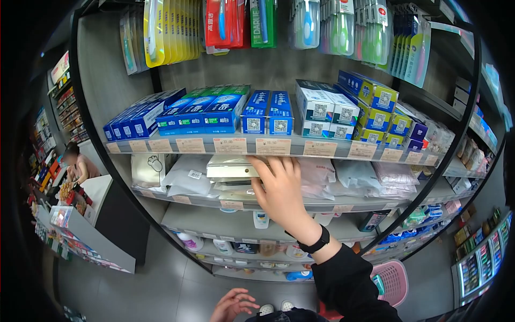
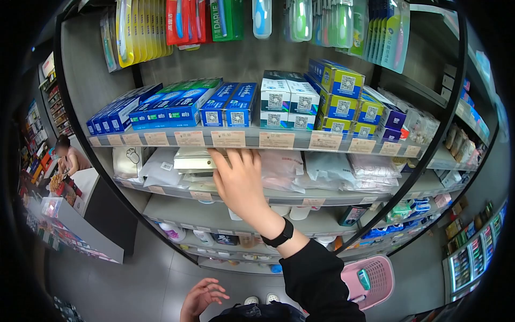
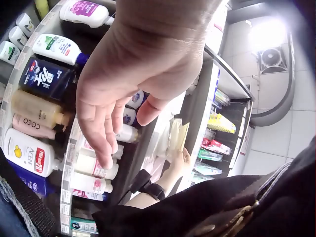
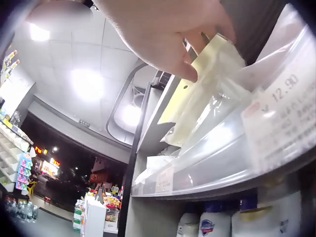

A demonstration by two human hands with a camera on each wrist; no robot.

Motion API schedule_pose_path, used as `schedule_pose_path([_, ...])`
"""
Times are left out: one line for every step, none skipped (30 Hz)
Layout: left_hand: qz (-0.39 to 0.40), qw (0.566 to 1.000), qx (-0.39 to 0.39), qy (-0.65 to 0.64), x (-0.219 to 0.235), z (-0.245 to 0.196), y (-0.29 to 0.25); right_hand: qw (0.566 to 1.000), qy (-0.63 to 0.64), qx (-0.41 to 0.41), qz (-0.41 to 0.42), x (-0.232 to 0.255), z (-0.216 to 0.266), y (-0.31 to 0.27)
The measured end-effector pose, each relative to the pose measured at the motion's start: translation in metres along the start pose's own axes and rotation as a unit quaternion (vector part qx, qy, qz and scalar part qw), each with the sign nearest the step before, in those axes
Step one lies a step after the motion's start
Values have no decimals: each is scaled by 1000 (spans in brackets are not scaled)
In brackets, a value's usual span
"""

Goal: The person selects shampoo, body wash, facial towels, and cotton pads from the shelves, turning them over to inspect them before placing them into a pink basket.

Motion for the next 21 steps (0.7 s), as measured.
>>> schedule_pose_path([7,1000,3,-7,0,1,1,1000,-4,-2,0,0,-3,-2])
schedule_pose_path([13,1000,5,-15,0,1,1,1000,8,2,-14,2,-7,-5])
schedule_pose_path([15,1000,10,-15,-1,1,1,999,20,6,-28,3,-10,-9])
schedule_pose_path([16,1000,20,-7,-4,-1,3,999,16,3,-28,3,-14,-12])
schedule_pose_path([17,999,30,1,-6,-2,4,999,21,6,-43,4,-16,-14])
schedule_pose_path([19,999,34,3,-6,-2,5,998,25,9,-58,7,-18,-16])
schedule_pose_path([26,999,41,6,-6,-1,7,998,21,6,-60,9,-18,-17])
schedule_pose_path([32,998,47,8,-6,-1,8,997,8,4,-76,13,-18,-19])
schedule_pose_path([34,998,52,9,-7,-1,8,996,-5,2,-92,17,-19,-21])
schedule_pose_path([45,998,52,11,-9,-3,9,996,-8,-1,-93,19,-20,-23])
schedule_pose_path([56,997,51,12,-11,-4,9,997,-5,-4,-77,20,-23,-25])
schedule_pose_path([59,997,54,14,-10,-4,10,998,-3,-6,-61,20,-25,-26])
schedule_pose_path([68,996,58,9,-9,-4,11,998,-6,-9,-64,22,-27,-28])
schedule_pose_path([78,995,62,5,-8,-4,12,998,21,-7,-65,24,-28,-30])
schedule_pose_path([82,995,63,7,-7,-5,13,997,48,-4,-67,27,-30,-30])
schedule_pose_path([87,994,63,6,-5,-4,15,997,44,-4,-70,35,-28,-31])
schedule_pose_path([93,994,63,4,-4,-4,16,990,119,-4,-79,50,-25,-32])
schedule_pose_path([98,993,64,3,-4,-5,17,977,194,-3,-87,61,-23,-35])
schedule_pose_path([95,994,60,9,-3,-6,19,978,189,-1,-87,68,-22,-41])
schedule_pose_path([93,994,57,14,-2,-8,21,945,290,-30,-145,80,-29,-50])
schedule_pose_path([97,993,59,12,0,-9,23,898,387,-59,-200,91,-36,-60])
Point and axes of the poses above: each hand's wrist, its own y-axis towards the middle knuckle, its own x-axis out of the back of the hand, z = x × y, the point moved 6 cm from there along y, towards the middle knuckle, and after that the axes turned 7 degrees about -x, right-handed, at the moved point
